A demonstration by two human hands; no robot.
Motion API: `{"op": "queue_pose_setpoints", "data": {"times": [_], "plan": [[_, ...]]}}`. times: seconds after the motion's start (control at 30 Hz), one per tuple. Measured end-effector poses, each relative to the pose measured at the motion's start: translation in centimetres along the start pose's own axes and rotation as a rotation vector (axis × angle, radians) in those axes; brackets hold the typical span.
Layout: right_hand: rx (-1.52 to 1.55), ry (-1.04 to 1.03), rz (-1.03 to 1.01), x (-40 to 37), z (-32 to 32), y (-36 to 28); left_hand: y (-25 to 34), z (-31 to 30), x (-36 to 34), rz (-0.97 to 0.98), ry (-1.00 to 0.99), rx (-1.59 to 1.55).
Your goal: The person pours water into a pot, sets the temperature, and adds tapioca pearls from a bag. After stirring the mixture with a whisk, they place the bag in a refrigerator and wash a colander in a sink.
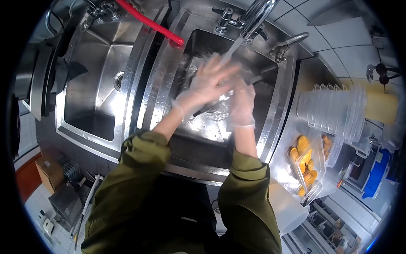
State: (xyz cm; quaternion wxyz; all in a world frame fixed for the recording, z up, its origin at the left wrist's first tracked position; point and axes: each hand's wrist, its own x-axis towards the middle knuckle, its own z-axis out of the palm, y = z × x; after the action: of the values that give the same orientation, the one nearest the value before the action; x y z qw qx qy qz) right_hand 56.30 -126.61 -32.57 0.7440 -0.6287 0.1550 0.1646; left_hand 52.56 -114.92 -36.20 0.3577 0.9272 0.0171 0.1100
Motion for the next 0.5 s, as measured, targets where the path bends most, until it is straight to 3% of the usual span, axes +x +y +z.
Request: {"op": "queue_pose_setpoints", "data": {"times": [0.07, 0.1, 0.2, 0.37, 0.47, 0.5], "plan": [[0.102, 0.000, 0.063, 0.5, 0.0, 0.1, -1.2, -0.6, 1.7, -0.102, -0.104, -0.069], [0.110, -0.006, 0.029, 0.9, -0.1, 0.0, -2.0, -0.2, 1.5, -0.171, -0.003, -0.342], [0.161, 0.002, 0.044, 1.1, 0.9, -1.7, -2.4, 1.2, -1.9, -0.327, 0.091, -0.439], [0.041, -0.082, 0.119, 1.9, 0.1, 0.1, -1.3, 0.5, 0.0, -0.245, -0.124, -0.091], [0.020, -0.081, 0.106, 2.5, -0.3, 1.1, -5.6, 2.4, 2.2, -0.393, -0.146, -0.527], [0.053, -0.038, 0.076, 2.4, 0.0, 0.5, -5.9, 2.5, 1.2, -0.551, -0.144, -0.729]]}}
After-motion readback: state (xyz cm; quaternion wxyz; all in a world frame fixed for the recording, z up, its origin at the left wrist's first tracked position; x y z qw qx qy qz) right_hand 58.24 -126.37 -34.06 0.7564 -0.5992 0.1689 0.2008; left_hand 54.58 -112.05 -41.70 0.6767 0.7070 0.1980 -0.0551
